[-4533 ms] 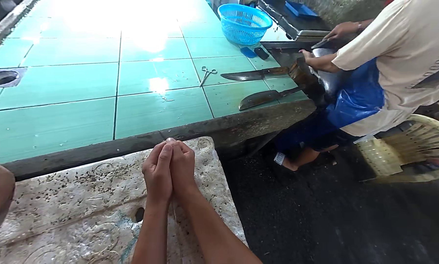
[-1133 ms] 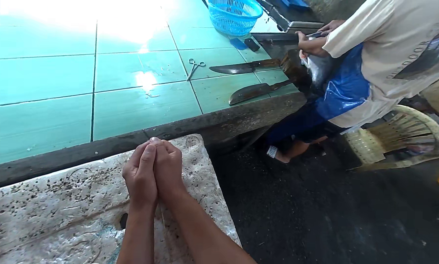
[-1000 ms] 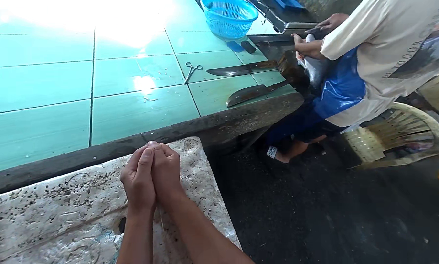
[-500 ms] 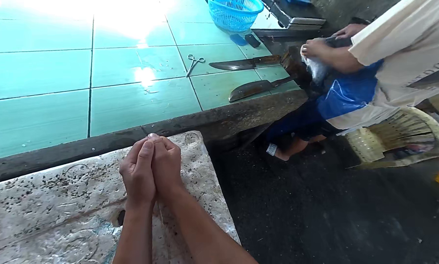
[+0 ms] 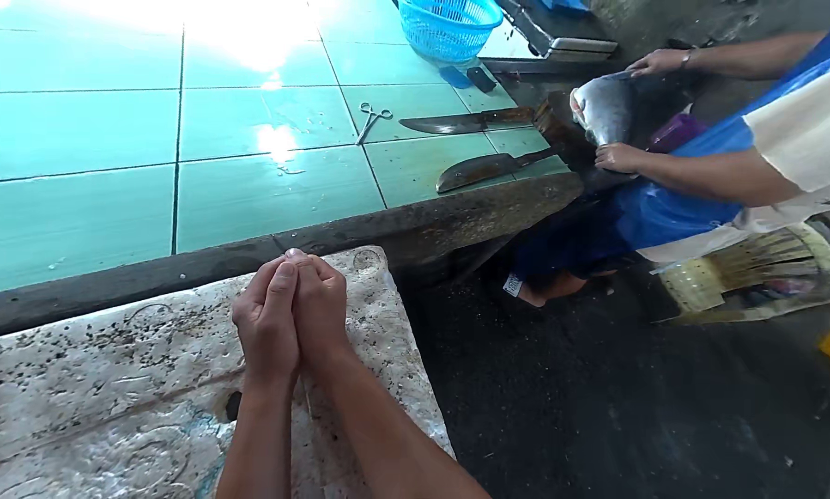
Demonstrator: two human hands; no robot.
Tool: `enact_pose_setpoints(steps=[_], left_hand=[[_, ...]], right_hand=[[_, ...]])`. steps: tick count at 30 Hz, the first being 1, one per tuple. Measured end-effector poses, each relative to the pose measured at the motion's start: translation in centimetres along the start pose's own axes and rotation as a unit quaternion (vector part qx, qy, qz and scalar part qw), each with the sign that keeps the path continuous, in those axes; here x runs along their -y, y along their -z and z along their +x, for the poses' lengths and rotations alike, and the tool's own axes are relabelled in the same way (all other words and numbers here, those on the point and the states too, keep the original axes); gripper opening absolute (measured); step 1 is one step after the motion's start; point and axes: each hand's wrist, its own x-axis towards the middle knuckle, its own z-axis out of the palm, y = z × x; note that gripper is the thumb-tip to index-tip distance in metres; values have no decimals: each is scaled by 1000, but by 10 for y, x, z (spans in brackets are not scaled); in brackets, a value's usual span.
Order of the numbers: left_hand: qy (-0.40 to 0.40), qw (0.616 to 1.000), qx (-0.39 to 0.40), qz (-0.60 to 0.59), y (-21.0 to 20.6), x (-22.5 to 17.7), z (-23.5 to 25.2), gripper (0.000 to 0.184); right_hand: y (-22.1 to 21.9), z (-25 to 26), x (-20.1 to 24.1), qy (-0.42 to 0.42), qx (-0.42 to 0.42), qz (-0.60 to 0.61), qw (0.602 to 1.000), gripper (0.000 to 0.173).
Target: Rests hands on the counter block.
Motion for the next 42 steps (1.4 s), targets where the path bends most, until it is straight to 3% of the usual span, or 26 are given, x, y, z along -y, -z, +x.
enact_pose_setpoints(steps=[42], left_hand=[[0,1000,1,-14,-1,1,0,28]], right_hand=[[0,1,1,-10,-3,21,1000,41]])
